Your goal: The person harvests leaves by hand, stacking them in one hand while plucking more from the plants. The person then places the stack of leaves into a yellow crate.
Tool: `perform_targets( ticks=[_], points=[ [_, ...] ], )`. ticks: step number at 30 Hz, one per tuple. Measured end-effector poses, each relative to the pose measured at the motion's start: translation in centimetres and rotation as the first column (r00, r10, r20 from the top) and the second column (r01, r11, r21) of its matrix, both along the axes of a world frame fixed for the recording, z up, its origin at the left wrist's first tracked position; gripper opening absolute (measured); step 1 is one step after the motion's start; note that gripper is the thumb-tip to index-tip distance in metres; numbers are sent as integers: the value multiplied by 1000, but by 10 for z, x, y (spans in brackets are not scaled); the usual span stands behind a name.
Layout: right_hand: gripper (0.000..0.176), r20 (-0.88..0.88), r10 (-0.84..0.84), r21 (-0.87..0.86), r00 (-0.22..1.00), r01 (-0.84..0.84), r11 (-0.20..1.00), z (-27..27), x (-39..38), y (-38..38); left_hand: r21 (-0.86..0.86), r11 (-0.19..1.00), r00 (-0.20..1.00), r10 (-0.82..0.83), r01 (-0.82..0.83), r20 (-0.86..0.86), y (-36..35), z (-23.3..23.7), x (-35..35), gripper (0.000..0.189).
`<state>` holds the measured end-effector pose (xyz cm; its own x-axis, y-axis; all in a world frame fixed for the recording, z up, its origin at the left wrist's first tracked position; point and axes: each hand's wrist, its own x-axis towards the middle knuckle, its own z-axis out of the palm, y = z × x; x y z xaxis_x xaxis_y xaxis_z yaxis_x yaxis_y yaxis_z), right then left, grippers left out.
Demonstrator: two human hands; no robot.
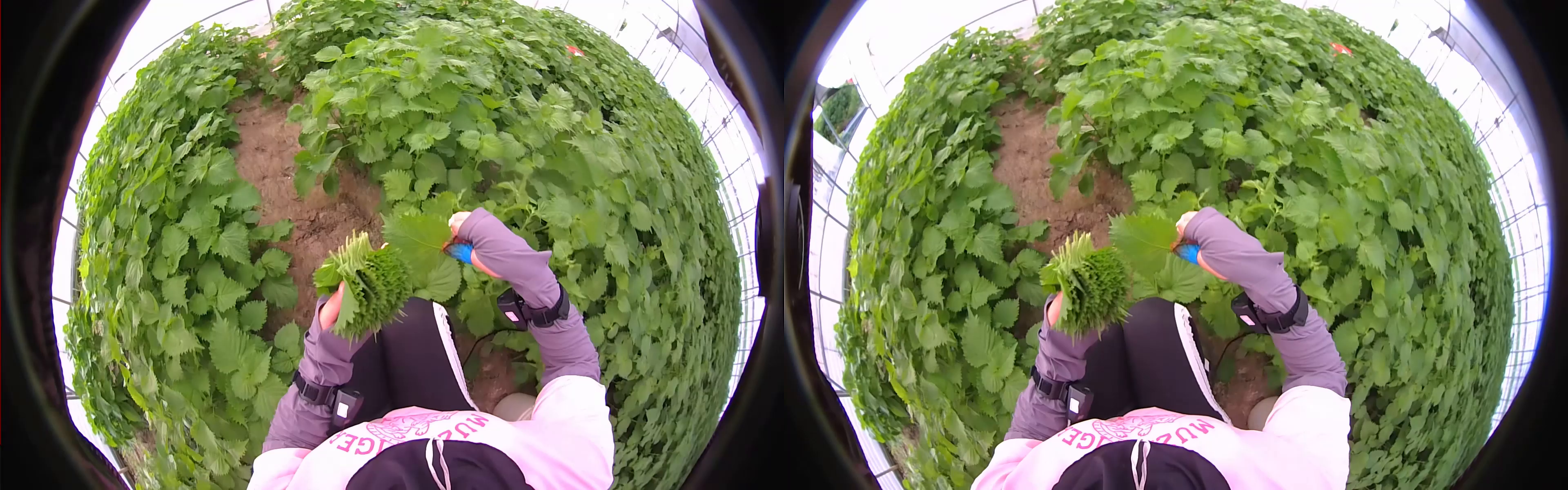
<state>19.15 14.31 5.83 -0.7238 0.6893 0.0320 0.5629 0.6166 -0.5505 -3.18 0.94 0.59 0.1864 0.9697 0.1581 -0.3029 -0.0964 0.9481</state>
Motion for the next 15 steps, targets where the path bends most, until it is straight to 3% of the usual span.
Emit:
perform_targets(
  ticks=[1, 2, 3, 4, 5, 7, 9, 10, 11, 12, 13, 15],
  points=[
    [10, 69, 17, 130, 997, -26, 991, 17, -3, -17, -1, 1000, 1000, -1, 1, 1, -3, -7, 1, 48],
    [10, 71, 17, 130, 997, -27, 991, 16, 0, -27, -164, 981, 923, -31, 101, 383, -4, -23, 3, 44],
    [11, -55, 29, 42, 998, -27, 999, 13, 5, -37, -272, 929, 708, 14, 253, 706, -6, -35, 4, 42],
    [12, -182, 29, -49, 983, -38, 998, 12, 9, -46, -299, 923, 734, 26, 244, 679, -9, -38, 7, 41],
    [12, -183, 28, -52, 983, -38, 998, 12, 11, -53, -303, 921, 734, 29, 243, 678, -10, -39, 12, 41],
    [11, -510, -30, -263, 860, -122, 957, 10, 15, -66, -305, 924, 720, 48, 231, 693, -11, -41, 23, 41],
    [18, -601, -80, -356, 795, -177, 918, -6, 10, -88, -344, 894, 661, 75, 287, 747, -14, -40, 31, 38],
    [24, -751, -292, -487, 592, -198, 851, -15, -3, -105, -316, 919, 714, 58, 234, 698, -18, -37, 36, 36],
    [30, -794, -502, -594, 343, -259, 762, -25, -11, -116, -285, 941, 763, 49, 181, 644, -22, -34, 41, 35],
    [39, -714, -679, -692, 170, -318, 648, -52, -14, -116, -371, 912, 734, 130, 176, 667, -19, -40, 46, 30],
    [29, -711, -667, -679, 222, 29, 734, -32, -35, -143, -377, 911, 732, 144, 164, 666, -21, -39, 46, 30],
    [21, -596, -802, -773, 40, -297, 560, -75, -20, -139, -257, 966, 928, 68, 31, 366, -25, -36, 46, 26]
  ],
)
